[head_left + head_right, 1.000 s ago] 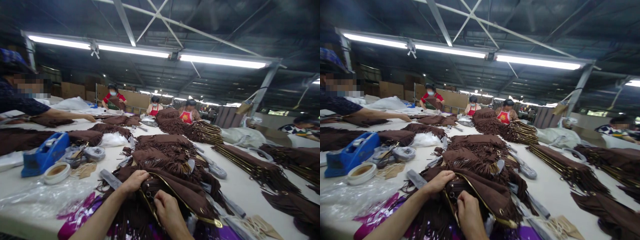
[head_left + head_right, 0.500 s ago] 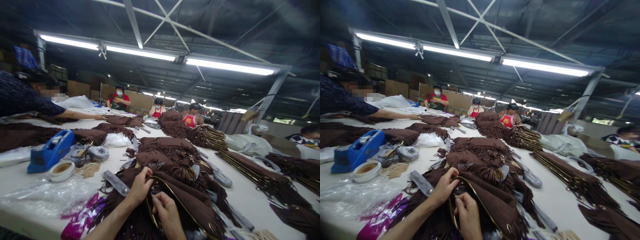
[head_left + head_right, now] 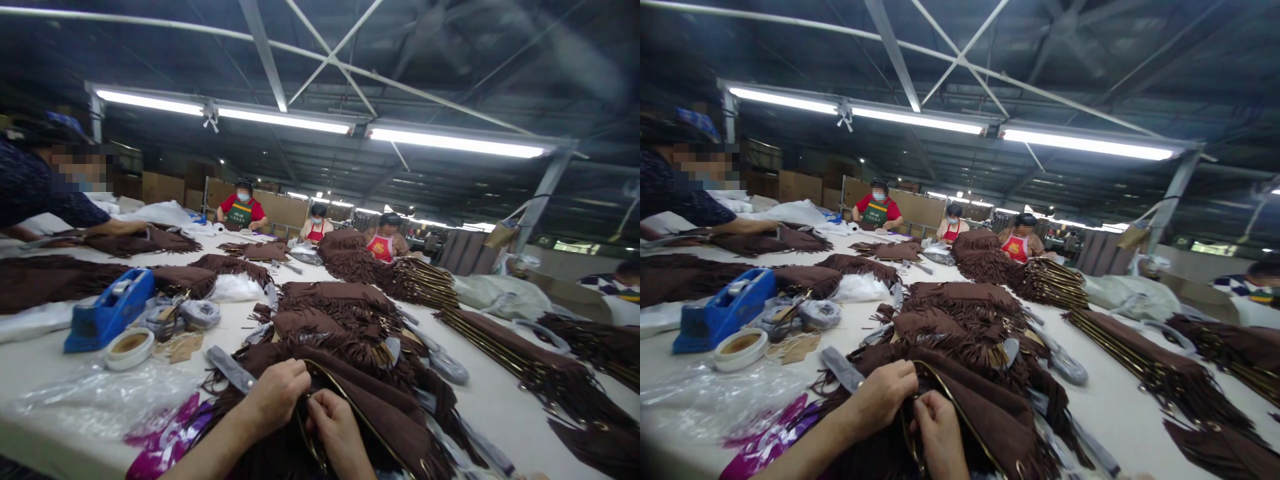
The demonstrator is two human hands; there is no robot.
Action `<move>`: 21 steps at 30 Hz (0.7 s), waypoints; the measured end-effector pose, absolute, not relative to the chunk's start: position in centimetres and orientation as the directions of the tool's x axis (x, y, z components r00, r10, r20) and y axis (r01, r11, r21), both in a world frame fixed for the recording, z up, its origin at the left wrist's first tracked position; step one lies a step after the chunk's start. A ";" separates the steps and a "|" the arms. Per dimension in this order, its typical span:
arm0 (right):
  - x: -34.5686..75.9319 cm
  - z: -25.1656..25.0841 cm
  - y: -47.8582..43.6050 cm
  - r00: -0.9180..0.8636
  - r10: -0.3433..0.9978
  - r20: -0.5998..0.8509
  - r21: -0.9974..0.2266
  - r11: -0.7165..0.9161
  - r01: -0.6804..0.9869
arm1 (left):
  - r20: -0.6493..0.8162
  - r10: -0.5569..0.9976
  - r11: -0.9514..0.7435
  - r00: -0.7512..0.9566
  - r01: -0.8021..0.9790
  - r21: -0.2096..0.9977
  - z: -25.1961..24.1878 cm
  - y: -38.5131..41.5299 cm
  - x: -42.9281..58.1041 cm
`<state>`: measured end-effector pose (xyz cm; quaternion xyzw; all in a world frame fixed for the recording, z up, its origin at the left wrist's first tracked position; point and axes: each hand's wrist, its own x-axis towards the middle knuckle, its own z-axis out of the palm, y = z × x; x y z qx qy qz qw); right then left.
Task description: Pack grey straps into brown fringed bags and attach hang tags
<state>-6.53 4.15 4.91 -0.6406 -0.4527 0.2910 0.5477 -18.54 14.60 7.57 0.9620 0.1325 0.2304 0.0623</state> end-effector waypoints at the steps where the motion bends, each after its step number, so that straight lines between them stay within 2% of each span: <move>1: -6.4 5.5 3.9 0.428 0.888 0.170 -0.945 0.023 0.326 | 0.407 0.315 -0.946 0.857 0.253 0.200 8.3 14.5 -18.6; 3: -6.1 6.9 3.4 0.472 0.836 0.280 -0.896 0.052 0.441 | 0.416 0.409 -0.907 0.812 0.309 0.288 9.9 14.2 -18.8; 5: -5.8 8.2 3.2 0.516 0.803 0.300 -0.911 0.081 0.403 | 0.449 0.520 -0.835 0.726 0.321 0.447 11.3 13.7 -18.9; 7: -5.5 9.2 3.3 0.516 0.834 0.193 -0.979 0.126 0.163 | 0.399 0.647 -0.680 0.649 0.254 0.688 12.0 13.0 -18.8; 9: -5.4 9.7 3.7 0.456 0.888 0.067 -0.976 0.153 -0.155 | 0.222 0.725 -0.403 0.652 0.140 0.904 11.8 12.1 -18.4; 10: -5.4 9.7 3.9 0.434 0.900 0.028 -0.946 0.164 -0.279 | 0.137 0.729 -0.262 0.670 0.088 0.961 11.4 11.7 -18.1; 12: -5.4 9.8 4.1 0.414 0.910 -0.005 -0.884 0.189 -0.427 | 0.051 0.717 -0.081 0.695 0.010 0.997 10.2 10.7 -17.6; 14: -5.4 9.8 4.1 0.411 0.912 -0.006 -0.849 0.212 -0.485 | 0.047 0.706 -0.021 0.707 -0.044 0.999 9.0 9.9 -17.2; 19: -5.4 10.7 3.9 0.368 0.928 0.047 -0.857 0.227 -0.462 | 0.069 0.608 0.111 0.791 -0.171 0.979 7.7 9.1 -16.8; 21: -5.3 11.0 3.9 0.364 0.930 0.047 -0.835 0.237 -0.496 | 0.043 0.615 0.197 0.787 -0.206 0.959 7.4 9.3 -16.6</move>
